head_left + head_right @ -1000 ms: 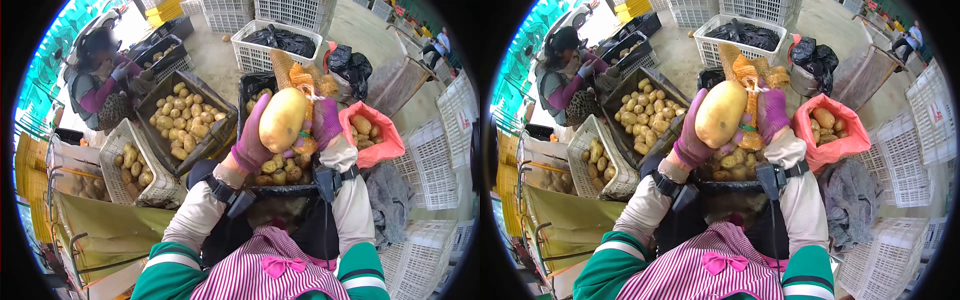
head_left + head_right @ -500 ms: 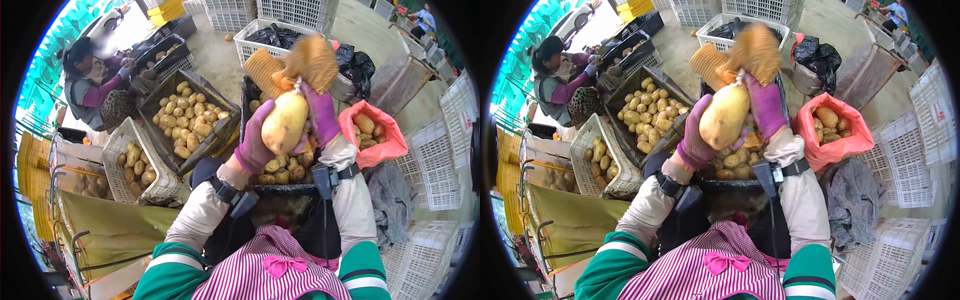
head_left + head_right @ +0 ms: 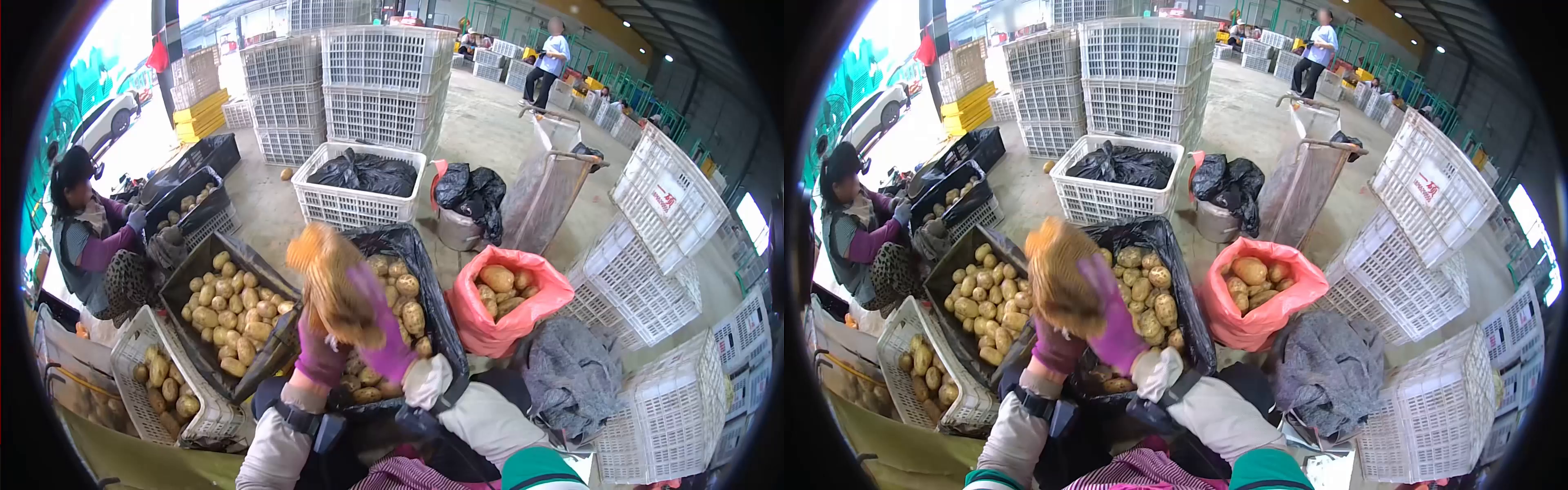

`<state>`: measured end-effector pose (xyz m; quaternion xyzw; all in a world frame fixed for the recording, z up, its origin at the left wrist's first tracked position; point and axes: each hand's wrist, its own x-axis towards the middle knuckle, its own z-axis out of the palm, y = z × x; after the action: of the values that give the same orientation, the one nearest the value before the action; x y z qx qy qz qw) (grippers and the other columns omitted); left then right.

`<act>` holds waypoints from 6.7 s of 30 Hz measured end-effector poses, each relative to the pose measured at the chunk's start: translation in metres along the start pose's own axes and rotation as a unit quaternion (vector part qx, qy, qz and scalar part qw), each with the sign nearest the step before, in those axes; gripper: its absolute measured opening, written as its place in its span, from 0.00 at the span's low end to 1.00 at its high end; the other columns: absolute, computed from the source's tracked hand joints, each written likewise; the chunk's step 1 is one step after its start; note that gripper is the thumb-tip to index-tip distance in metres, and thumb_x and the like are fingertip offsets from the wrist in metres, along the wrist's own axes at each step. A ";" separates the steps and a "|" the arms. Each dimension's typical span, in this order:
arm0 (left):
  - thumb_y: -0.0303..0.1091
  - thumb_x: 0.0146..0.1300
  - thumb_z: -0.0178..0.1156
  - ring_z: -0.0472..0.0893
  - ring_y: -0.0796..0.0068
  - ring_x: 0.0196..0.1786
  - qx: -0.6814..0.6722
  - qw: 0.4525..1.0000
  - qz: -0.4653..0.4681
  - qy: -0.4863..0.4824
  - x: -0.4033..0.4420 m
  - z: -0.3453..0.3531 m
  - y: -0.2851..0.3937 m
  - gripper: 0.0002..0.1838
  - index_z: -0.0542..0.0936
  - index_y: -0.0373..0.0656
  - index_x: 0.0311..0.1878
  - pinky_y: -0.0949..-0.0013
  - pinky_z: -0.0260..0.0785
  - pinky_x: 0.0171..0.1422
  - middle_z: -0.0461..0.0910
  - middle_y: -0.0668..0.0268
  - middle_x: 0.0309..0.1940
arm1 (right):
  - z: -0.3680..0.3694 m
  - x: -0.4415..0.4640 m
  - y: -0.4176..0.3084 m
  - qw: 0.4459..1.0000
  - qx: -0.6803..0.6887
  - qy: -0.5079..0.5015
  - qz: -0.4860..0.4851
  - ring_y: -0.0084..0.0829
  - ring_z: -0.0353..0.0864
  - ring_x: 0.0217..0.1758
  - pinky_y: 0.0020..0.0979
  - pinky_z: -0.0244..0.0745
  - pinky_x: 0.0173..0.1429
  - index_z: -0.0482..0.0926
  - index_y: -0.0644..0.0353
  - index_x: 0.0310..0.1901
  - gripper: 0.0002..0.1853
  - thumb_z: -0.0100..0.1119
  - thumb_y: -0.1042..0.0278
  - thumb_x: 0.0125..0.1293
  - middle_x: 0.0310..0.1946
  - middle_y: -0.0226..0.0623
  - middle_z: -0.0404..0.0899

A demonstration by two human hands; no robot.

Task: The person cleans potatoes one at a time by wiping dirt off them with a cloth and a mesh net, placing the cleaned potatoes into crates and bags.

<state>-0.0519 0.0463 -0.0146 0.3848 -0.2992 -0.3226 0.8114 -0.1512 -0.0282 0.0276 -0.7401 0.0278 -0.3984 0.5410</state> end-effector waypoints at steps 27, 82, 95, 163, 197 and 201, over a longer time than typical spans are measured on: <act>0.56 0.66 0.48 0.83 0.52 0.41 -0.216 0.961 -0.056 0.165 0.020 -0.066 0.049 0.32 0.67 0.36 0.60 0.55 0.79 0.39 0.79 0.52 0.46 | -0.088 0.039 0.052 0.928 0.298 0.038 0.221 0.34 0.73 0.61 0.38 0.68 0.67 0.69 0.62 0.63 0.23 0.50 0.56 0.72 0.58 0.37 0.74; 0.33 0.63 0.63 0.80 0.76 0.40 0.086 0.995 -0.050 0.017 0.048 0.025 0.013 0.20 0.74 0.34 0.55 0.70 0.75 0.45 0.80 0.62 0.42 | -0.095 0.042 0.066 0.934 0.183 -0.077 0.296 0.23 0.79 0.45 0.27 0.73 0.52 0.77 0.63 0.56 0.20 0.64 0.68 0.63 0.45 0.29 0.81; 0.39 0.59 0.55 0.80 0.54 0.53 0.607 0.742 -0.234 -0.160 0.081 -0.028 -0.187 0.18 0.80 0.37 0.47 0.59 0.71 0.59 0.81 0.49 0.46 | -0.183 0.031 0.022 0.940 -0.215 0.219 0.147 0.27 0.77 0.45 0.28 0.70 0.54 0.75 0.71 0.55 0.19 0.57 0.71 0.65 0.45 0.39 0.81; 0.38 0.69 0.54 0.80 0.69 0.52 0.190 0.973 0.009 -0.135 0.032 0.025 0.025 0.24 0.64 0.40 0.64 0.62 0.76 0.54 0.79 0.62 0.49 | -0.062 0.036 0.001 0.985 -0.040 0.129 0.106 0.37 0.77 0.57 0.32 0.70 0.59 0.77 0.63 0.56 0.19 0.54 0.59 0.69 0.55 0.45 0.77; 0.44 0.57 0.69 0.82 0.70 0.43 0.301 0.932 0.147 -0.141 0.035 0.025 0.010 0.31 0.67 0.37 0.57 0.67 0.76 0.47 0.78 0.56 0.43 | -0.050 0.046 0.037 0.980 -0.027 0.172 0.092 0.29 0.73 0.60 0.29 0.66 0.64 0.71 0.66 0.60 0.24 0.60 0.76 0.61 0.56 0.42 0.75; 0.42 0.60 0.65 0.82 0.71 0.41 -0.110 0.982 -0.108 -0.109 0.039 0.016 0.009 0.29 0.67 0.36 0.58 0.70 0.76 0.42 0.78 0.58 0.43 | -0.044 0.047 0.018 0.984 0.015 0.156 0.088 0.31 0.75 0.56 0.28 0.71 0.59 0.71 0.65 0.60 0.24 0.60 0.76 0.61 0.56 0.43 0.74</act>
<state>-0.0367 0.0145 0.0104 0.2861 -0.3050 -0.4793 0.7716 -0.1393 -0.0925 0.0436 -0.6554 0.1711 -0.4599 0.5742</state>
